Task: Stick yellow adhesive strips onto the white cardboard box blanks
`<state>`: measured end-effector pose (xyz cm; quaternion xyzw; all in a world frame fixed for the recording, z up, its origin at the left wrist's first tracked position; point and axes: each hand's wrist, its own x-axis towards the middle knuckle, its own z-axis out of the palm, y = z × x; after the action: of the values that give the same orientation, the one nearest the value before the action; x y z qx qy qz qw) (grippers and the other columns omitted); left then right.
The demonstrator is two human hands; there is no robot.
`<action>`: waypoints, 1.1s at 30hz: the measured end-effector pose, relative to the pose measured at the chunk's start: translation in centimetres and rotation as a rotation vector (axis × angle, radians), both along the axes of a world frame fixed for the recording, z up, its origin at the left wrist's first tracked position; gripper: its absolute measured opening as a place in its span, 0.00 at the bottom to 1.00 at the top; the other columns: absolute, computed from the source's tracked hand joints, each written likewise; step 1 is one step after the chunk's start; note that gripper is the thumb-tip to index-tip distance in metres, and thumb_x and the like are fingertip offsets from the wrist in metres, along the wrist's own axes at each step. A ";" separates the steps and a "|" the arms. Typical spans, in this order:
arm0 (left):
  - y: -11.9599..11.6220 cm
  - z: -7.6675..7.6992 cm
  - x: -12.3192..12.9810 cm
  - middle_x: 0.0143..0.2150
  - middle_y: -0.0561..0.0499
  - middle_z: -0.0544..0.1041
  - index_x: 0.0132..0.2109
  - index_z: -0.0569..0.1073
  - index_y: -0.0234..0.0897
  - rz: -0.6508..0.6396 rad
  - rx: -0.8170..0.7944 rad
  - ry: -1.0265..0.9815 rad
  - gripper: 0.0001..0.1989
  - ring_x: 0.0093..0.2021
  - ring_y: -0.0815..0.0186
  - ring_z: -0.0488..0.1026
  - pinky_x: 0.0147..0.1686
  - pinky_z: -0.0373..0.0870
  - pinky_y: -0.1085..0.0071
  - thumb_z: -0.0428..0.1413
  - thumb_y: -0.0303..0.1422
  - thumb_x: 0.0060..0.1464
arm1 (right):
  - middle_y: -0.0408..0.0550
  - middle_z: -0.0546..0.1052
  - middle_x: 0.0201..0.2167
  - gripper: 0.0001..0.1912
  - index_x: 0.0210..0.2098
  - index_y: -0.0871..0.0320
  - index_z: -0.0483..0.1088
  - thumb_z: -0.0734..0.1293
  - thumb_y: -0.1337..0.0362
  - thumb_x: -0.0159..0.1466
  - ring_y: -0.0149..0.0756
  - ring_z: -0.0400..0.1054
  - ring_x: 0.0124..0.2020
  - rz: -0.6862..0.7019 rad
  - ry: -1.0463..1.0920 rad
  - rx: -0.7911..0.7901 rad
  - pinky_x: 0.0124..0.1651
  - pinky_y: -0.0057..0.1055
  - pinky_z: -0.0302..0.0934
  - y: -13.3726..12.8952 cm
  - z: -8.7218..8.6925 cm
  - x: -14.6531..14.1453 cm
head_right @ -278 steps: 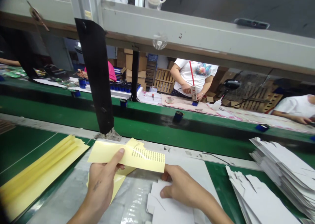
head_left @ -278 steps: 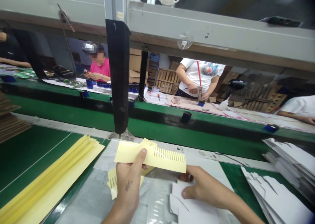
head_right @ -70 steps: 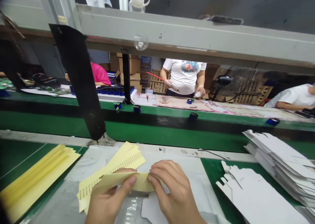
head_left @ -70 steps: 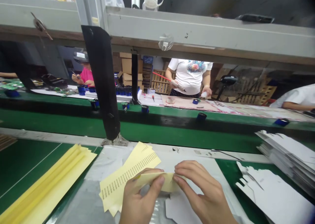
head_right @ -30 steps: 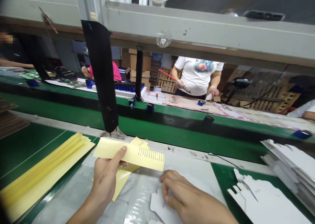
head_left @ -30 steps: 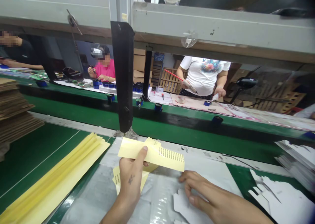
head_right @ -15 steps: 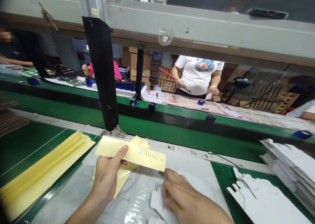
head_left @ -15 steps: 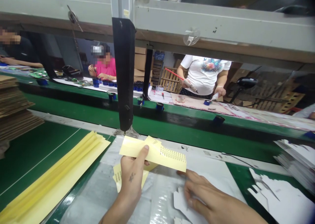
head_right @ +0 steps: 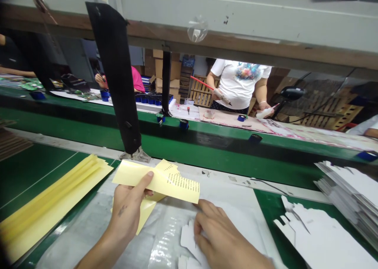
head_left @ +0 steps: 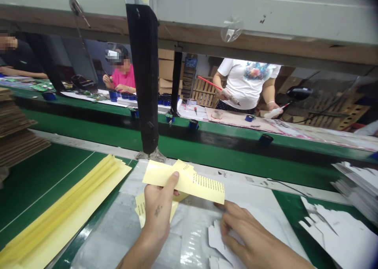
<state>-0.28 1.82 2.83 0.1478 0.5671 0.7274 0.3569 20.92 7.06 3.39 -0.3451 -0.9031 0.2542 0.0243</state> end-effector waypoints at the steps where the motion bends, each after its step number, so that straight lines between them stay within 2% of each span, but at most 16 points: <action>1: 0.0 0.0 0.0 0.33 0.46 0.79 0.37 0.78 0.29 -0.001 -0.003 0.000 0.20 0.32 0.63 0.71 0.30 0.67 0.70 0.68 0.43 0.44 | 0.48 0.74 0.44 0.07 0.32 0.53 0.69 0.60 0.69 0.63 0.42 0.70 0.46 -0.038 -0.015 -0.025 0.48 0.40 0.68 -0.1 0.0 -0.2; 4: 0.0 0.2 0.2 0.34 0.45 0.80 0.38 0.78 0.29 -0.017 0.000 0.001 0.20 0.33 0.62 0.72 0.31 0.68 0.69 0.68 0.42 0.45 | 0.45 0.75 0.44 0.08 0.29 0.53 0.69 0.63 0.72 0.59 0.43 0.70 0.50 -0.125 -0.019 -0.079 0.52 0.40 0.67 -0.1 -0.2 -0.3; 6: 0.0 0.2 0.2 0.35 0.45 0.80 0.39 0.79 0.29 -0.020 -0.001 -0.001 0.21 0.33 0.62 0.73 0.31 0.68 0.69 0.68 0.43 0.44 | 0.44 0.76 0.43 0.08 0.31 0.51 0.70 0.64 0.72 0.58 0.43 0.70 0.50 -0.157 0.015 -0.104 0.53 0.40 0.66 0.1 -0.5 -0.1; 9: 0.1 0.0 0.1 0.34 0.46 0.80 0.37 0.78 0.30 -0.012 -0.002 -0.004 0.22 0.32 0.63 0.72 0.30 0.68 0.70 0.70 0.43 0.41 | 0.42 0.76 0.43 0.21 0.47 0.46 0.72 0.66 0.71 0.56 0.42 0.71 0.48 -0.220 0.083 -0.125 0.54 0.41 0.66 0.4 -1.3 0.4; 11: 0.1 -0.2 0.0 0.36 0.46 0.80 0.38 0.78 0.31 -0.007 0.002 -0.001 0.23 0.32 0.64 0.71 0.31 0.68 0.70 0.70 0.44 0.40 | 0.43 0.77 0.44 0.26 0.52 0.44 0.71 0.67 0.71 0.56 0.42 0.72 0.48 -0.228 0.125 -0.116 0.54 0.41 0.66 0.7 -1.8 0.6; 14: 0.2 -0.4 -0.2 0.41 0.45 0.80 0.40 0.78 0.30 -0.002 0.000 0.004 0.25 0.33 0.64 0.72 0.31 0.68 0.70 0.70 0.45 0.40 | 0.46 0.79 0.42 0.16 0.47 0.49 0.76 0.63 0.68 0.63 0.41 0.74 0.46 -0.214 0.226 -0.064 0.52 0.40 0.68 1.0 -2.2 0.9; 17: 0.2 -0.2 -0.2 0.40 0.45 0.80 0.42 0.78 0.30 0.003 -0.004 -0.005 0.25 0.33 0.65 0.72 0.32 0.69 0.70 0.70 0.44 0.41 | 0.49 0.80 0.45 0.15 0.49 0.51 0.76 0.62 0.60 0.67 0.43 0.75 0.47 -0.261 0.277 0.001 0.53 0.42 0.69 1.0 -2.0 1.8; 19: 0.2 0.1 -0.1 0.38 0.46 0.80 0.42 0.78 0.30 -0.004 0.002 -0.014 0.25 0.33 0.64 0.72 0.32 0.70 0.69 0.70 0.43 0.41 | 0.51 0.78 0.50 0.19 0.51 0.51 0.75 0.69 0.55 0.61 0.47 0.73 0.51 -0.291 0.195 0.031 0.55 0.45 0.68 0.8 -1.9 2.9; 22: 0.1 0.5 0.0 0.38 0.47 0.80 0.40 0.79 0.31 -0.013 0.019 -0.043 0.25 0.33 0.64 0.72 0.30 0.70 0.70 0.72 0.42 0.37 | 0.54 0.77 0.53 0.30 0.49 0.52 0.77 0.79 0.56 0.47 0.56 0.72 0.52 -0.308 0.009 0.062 0.55 0.49 0.68 0.2 -2.3 4.4; 24: 0.1 0.7 0.1 0.39 0.47 0.81 0.38 0.80 0.31 0.011 0.018 -0.070 0.23 0.35 0.63 0.74 0.29 0.70 0.72 0.73 0.40 0.34 | 0.54 0.76 0.54 0.30 0.47 0.53 0.77 0.80 0.58 0.44 0.57 0.71 0.53 -0.318 -0.026 0.084 0.56 0.49 0.67 -0.4 -2.8 4.9; 26: 0.2 0.8 0.1 0.39 0.47 0.81 0.35 0.80 0.32 0.048 0.006 -0.090 0.21 0.37 0.62 0.75 0.29 0.71 0.73 0.74 0.38 0.33 | 0.52 0.75 0.55 0.29 0.46 0.53 0.76 0.80 0.60 0.44 0.55 0.69 0.55 -0.344 0.028 0.131 0.57 0.47 0.66 -1.1 -3.1 4.9; 29: 0.4 0.8 0.1 0.36 0.49 0.81 0.34 0.81 0.35 0.084 -0.011 -0.099 0.17 0.36 0.61 0.76 0.30 0.73 0.73 0.74 0.36 0.35 | 0.47 0.78 0.49 0.22 0.42 0.51 0.75 0.79 0.61 0.48 0.48 0.73 0.50 -0.363 0.159 0.212 0.52 0.40 0.70 -2.0 -1.9 5.0; 32: 0.7 1.1 0.0 0.37 0.48 0.82 0.32 0.82 0.37 0.095 -0.035 -0.113 0.13 0.36 0.61 0.77 0.28 0.74 0.75 0.73 0.35 0.37 | 0.40 0.80 0.31 0.06 0.35 0.49 0.75 0.71 0.56 0.60 0.36 0.76 0.32 -0.383 0.309 0.251 0.34 0.28 0.70 -1.9 1.1 6.9; 33: 0.7 1.1 0.0 0.39 0.48 0.82 0.32 0.82 0.37 0.086 -0.037 -0.118 0.12 0.37 0.61 0.77 0.27 0.75 0.76 0.72 0.34 0.38 | 0.39 0.80 0.27 0.08 0.34 0.49 0.75 0.68 0.53 0.62 0.34 0.75 0.27 -0.412 0.353 0.277 0.29 0.26 0.69 -1.4 2.2 8.2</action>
<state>-0.25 2.54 3.98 0.0733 0.5644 0.7389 0.3607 29.10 5.65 5.62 -0.4649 -0.8221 0.1742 0.2788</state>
